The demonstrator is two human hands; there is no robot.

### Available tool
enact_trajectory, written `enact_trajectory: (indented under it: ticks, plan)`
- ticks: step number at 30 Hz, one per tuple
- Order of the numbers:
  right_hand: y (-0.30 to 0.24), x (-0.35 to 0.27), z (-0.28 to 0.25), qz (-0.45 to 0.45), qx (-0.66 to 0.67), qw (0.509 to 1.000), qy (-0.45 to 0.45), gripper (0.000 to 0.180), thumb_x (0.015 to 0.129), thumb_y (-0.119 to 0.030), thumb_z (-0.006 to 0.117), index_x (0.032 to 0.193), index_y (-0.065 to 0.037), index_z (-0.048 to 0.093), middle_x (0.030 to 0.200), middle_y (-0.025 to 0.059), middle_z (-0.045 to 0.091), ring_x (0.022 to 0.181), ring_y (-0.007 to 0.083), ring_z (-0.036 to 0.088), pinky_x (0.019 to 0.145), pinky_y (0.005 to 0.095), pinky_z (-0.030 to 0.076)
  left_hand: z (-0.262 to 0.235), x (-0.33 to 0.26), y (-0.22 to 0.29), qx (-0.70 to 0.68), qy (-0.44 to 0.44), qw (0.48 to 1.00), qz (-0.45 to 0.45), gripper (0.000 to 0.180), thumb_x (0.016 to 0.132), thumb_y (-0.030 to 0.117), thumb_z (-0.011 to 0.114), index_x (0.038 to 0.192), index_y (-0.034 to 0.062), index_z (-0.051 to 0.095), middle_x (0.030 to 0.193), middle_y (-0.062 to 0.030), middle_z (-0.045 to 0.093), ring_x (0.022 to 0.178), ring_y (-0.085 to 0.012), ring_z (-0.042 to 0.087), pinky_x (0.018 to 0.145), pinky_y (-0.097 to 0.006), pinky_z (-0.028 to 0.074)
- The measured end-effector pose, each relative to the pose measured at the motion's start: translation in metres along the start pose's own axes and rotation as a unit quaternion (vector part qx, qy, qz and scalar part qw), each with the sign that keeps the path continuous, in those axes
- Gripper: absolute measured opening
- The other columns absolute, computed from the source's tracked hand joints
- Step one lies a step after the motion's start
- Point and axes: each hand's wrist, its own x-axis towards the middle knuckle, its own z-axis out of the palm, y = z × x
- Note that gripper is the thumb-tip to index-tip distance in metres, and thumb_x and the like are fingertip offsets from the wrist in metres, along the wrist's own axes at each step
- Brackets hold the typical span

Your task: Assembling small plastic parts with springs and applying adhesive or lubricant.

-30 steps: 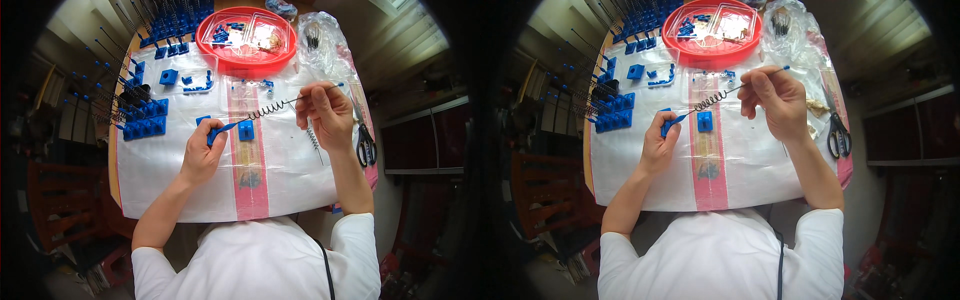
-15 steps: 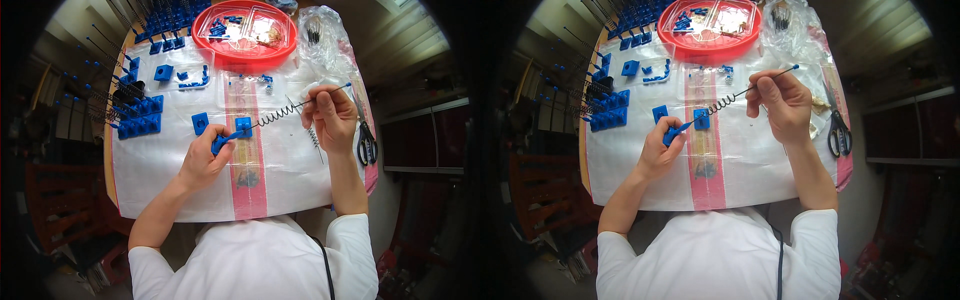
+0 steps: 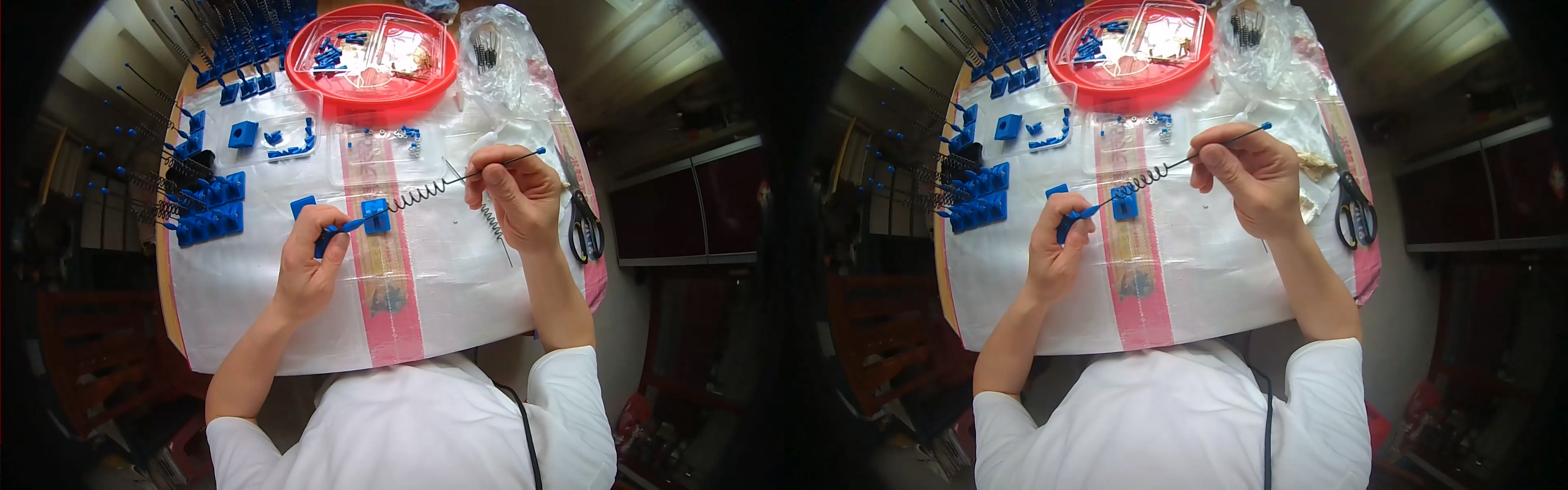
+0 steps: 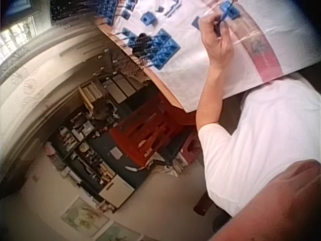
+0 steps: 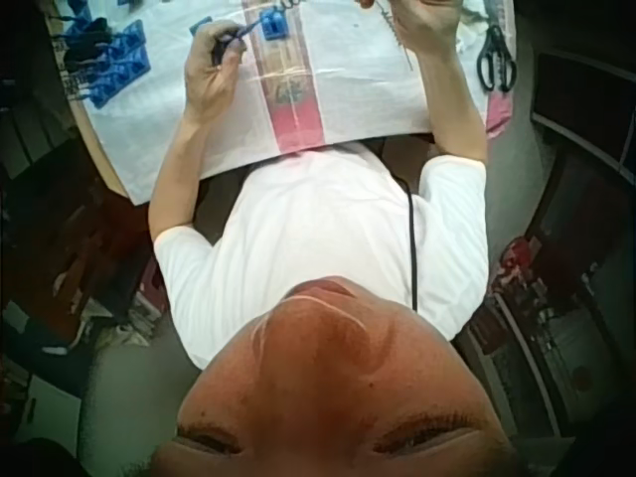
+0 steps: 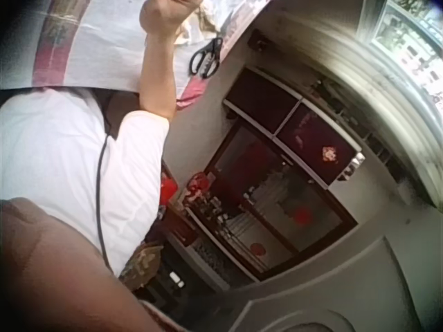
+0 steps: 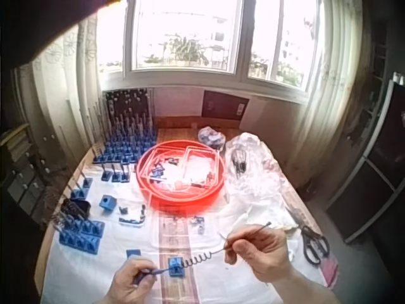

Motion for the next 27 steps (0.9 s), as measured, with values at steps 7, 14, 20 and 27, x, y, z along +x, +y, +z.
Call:
enact_trajectory:
  ticks: [7, 14, 20, 27]
  plan:
    - [0.010, -0.014, 0.012, 0.091, -0.028, 0.995, -0.031, 0.016, 0.091, 0.000, 0.065, 0.106, 0.005, 0.062, 0.093, 0.0123, 0.066, 0.075, 0.0159, 0.066, 0.064, 0.0273, 0.053, 0.002, -0.001, 0.003, 0.019, 0.010, 1.000, 0.023, 0.009, 0.091, 0.003, 0.061, 0.100, 0.0005, 0.060, 0.099, -0.0087, 0.056, 0.081, -0.0157, 0.053, 0.070, -0.027, 0.043]
    - [0.027, -0.022, 0.013, 0.109, 0.022, 0.993, -0.047, 0.026, 0.089, 0.000, 0.069, 0.113, 0.004, 0.062, 0.098, 0.0101, 0.067, 0.083, 0.0129, 0.066, 0.070, 0.0251, 0.054, 0.003, 0.003, 0.020, 0.077, -0.024, 0.996, 0.039, 0.014, 0.090, 0.004, 0.065, 0.103, 0.0005, 0.064, 0.093, -0.0087, 0.057, 0.076, -0.0178, 0.055, 0.064, -0.027, 0.044]
    - [0.036, -0.030, 0.014, 0.116, 0.007, 0.993, -0.029, 0.025, 0.089, -0.002, 0.070, 0.112, 0.004, 0.062, 0.095, 0.0095, 0.067, 0.080, 0.0129, 0.066, 0.070, 0.0258, 0.054, 0.001, 0.001, 0.010, 0.108, 0.016, 0.992, 0.060, 0.015, 0.087, 0.004, 0.069, 0.101, 0.0009, 0.068, 0.090, -0.0081, 0.056, 0.074, -0.0172, 0.055, 0.063, -0.028, 0.045]
    - [0.040, -0.032, 0.016, 0.131, 0.035, 0.991, -0.010, 0.024, 0.088, -0.002, 0.071, 0.110, 0.004, 0.063, 0.092, 0.0084, 0.066, 0.078, 0.0129, 0.065, 0.070, 0.0258, 0.054, 0.002, -0.001, 0.012, 0.099, 0.044, 0.993, 0.052, 0.014, 0.085, 0.003, 0.071, 0.099, 0.0008, 0.070, 0.089, -0.0070, 0.056, 0.072, -0.0144, 0.054, 0.059, -0.026, 0.043]
